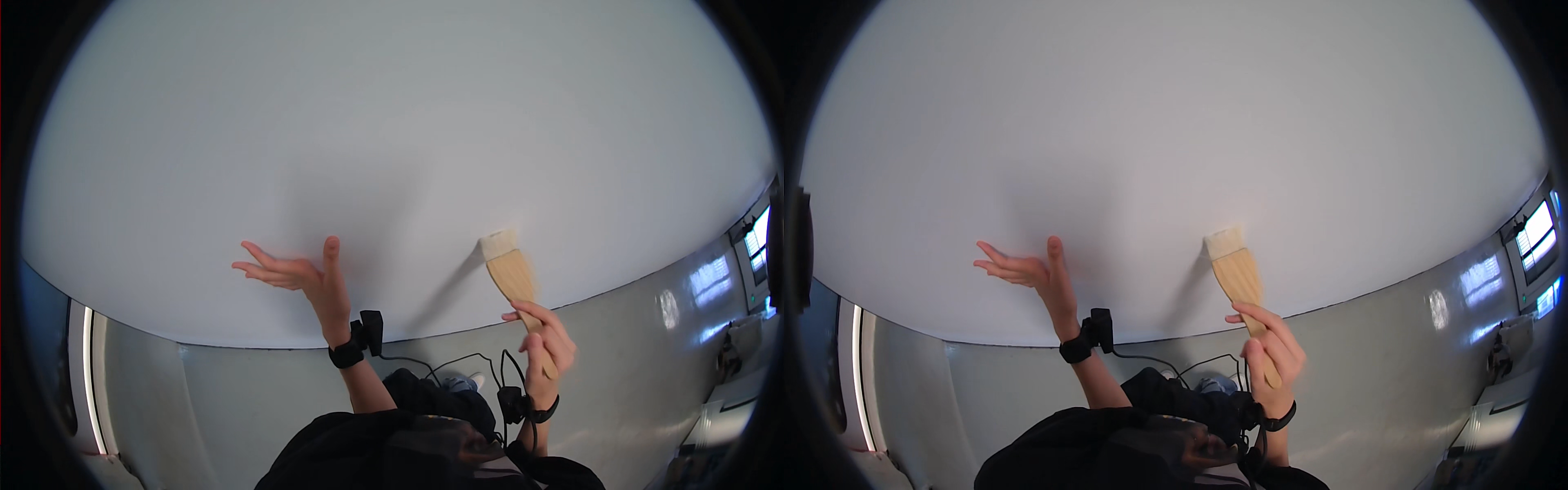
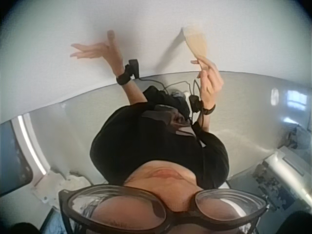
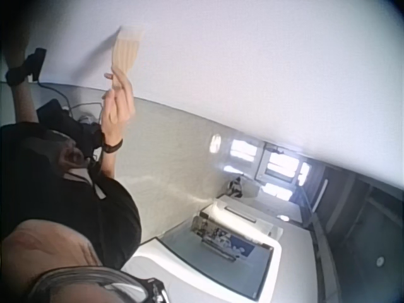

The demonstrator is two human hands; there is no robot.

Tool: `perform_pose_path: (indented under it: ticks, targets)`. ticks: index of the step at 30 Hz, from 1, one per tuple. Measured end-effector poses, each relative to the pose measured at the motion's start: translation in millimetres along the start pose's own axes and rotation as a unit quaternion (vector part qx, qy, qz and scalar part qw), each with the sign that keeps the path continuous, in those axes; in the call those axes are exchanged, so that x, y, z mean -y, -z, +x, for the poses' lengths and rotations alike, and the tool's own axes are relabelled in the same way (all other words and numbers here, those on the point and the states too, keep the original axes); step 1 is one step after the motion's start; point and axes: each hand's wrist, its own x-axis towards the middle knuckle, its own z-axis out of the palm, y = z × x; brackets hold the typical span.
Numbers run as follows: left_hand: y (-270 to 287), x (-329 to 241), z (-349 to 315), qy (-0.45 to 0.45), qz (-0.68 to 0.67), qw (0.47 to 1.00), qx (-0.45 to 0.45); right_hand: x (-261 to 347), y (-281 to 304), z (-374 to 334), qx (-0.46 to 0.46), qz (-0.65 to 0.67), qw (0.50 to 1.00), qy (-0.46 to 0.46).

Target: The recorder is using a wide paint brush to apply strokes to a white wall surface.

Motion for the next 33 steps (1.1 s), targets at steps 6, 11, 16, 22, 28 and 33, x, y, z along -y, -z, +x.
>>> perform_pose_path:
  ticks: [6,11,16,22,28,33]
  targets:
    - [-9.3,0.6,-4.1,0.009,-0.024,1.0,0.015,-7.5,-0.7,-3.7,0.063,-0.003,0.996,-0.07]
    - [0.3,2.7,6.5,0.01,-0.024,1.0,0.009,4.4,-1.9,-7.8,0.047,0.063,0.996,-0.051]
    - [-1.7,6.8,6.4,0.002,-0.018,1.0,0.013,3.1,-0.9,-5.8,0.009,0.076,0.996,0.051]
    - [-6.0,5.6,3.9,0.013,-0.013,1.0,0.012,-1.8,-6.5,4.2,0.054,-0.004,0.998,0.021]
    - [-5.4,2.1,4.8,0.012,-0.005,1.0,0.002,-11.3,-7.7,-9.2,0.139,0.019,0.986,-0.095]
    - [-6.6,2.8,6.0,0.013,-0.018,1.0,-0.007,-0.5,-3.1,-8.2,0.108,0.048,0.993,-0.001]
